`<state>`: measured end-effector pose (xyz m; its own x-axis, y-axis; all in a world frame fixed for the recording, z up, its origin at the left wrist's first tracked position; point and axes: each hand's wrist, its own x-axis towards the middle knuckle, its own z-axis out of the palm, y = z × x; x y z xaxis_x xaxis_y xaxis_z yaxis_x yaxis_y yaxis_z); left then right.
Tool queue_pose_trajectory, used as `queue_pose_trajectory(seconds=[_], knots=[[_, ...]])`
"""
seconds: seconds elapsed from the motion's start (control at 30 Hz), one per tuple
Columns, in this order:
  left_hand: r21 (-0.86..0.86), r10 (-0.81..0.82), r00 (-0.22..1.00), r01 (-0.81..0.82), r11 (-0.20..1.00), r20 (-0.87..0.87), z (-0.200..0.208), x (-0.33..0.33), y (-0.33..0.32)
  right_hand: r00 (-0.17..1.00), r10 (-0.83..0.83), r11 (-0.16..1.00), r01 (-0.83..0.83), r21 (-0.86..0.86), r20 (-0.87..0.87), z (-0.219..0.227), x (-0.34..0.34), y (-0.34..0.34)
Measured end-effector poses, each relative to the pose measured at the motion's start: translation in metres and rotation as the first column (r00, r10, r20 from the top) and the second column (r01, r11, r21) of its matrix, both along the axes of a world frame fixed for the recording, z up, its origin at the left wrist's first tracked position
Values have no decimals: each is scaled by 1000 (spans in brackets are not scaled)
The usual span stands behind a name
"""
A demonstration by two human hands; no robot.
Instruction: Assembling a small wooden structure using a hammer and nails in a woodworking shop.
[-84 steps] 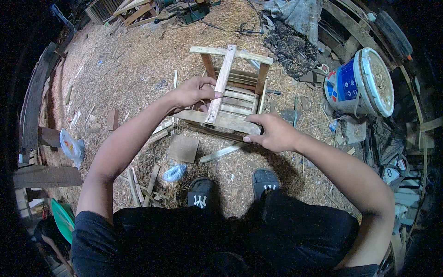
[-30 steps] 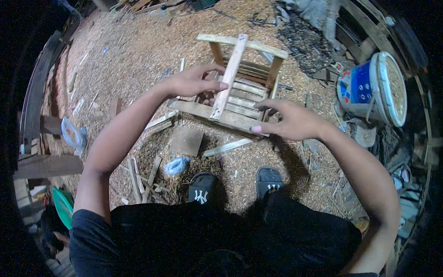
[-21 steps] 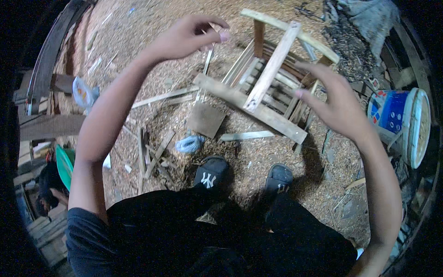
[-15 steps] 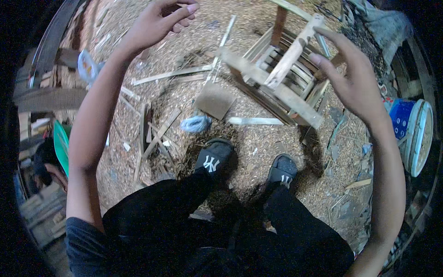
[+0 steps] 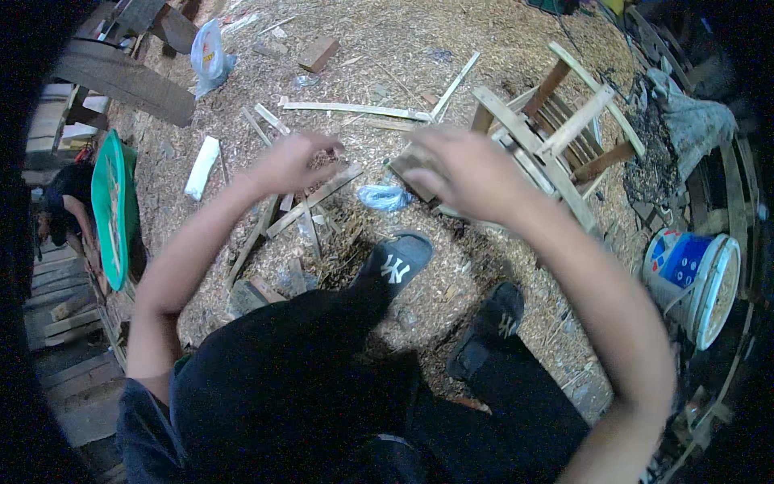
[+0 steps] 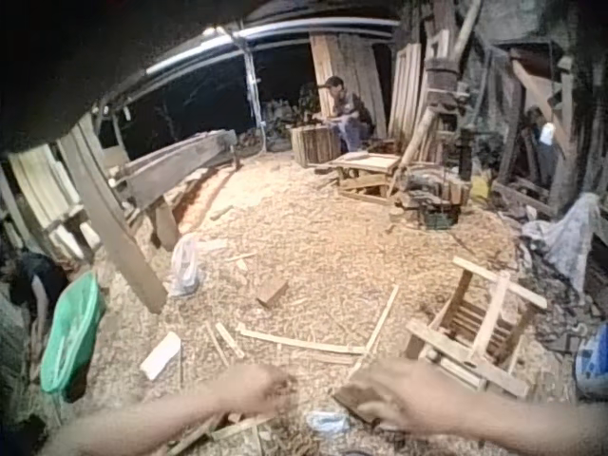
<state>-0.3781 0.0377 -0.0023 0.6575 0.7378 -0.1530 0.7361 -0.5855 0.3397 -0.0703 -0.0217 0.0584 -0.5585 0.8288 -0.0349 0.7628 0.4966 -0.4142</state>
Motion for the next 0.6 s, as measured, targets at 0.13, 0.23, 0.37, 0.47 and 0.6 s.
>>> queue_pose_trajectory(seconds=[0.13, 0.23, 0.37, 0.47, 0.6], knots=[[-69, 40, 931, -16, 997, 363, -101, 18, -32, 971, 76, 995, -59, 78, -225, -99, -32, 14], [13, -6, 865, -1, 1000, 501, -146, 32, -58, 924, -77, 995, 49, -84, -374, -154, -61, -8], [49, 83, 937, -105, 993, 340, -174, 32, -83, 935, -191, 980, 167, -104, -300, -203, -71, -25], [63, 133, 935, -162, 985, 327, -176, 21, -87, 897, -291, 957, 277, -90, -332, -208, -75, -27], [112, 161, 954, -194, 975, 251, -179, 25, -87, 836, -384, 922, 366, -123, -392, -227, -74, -11]])
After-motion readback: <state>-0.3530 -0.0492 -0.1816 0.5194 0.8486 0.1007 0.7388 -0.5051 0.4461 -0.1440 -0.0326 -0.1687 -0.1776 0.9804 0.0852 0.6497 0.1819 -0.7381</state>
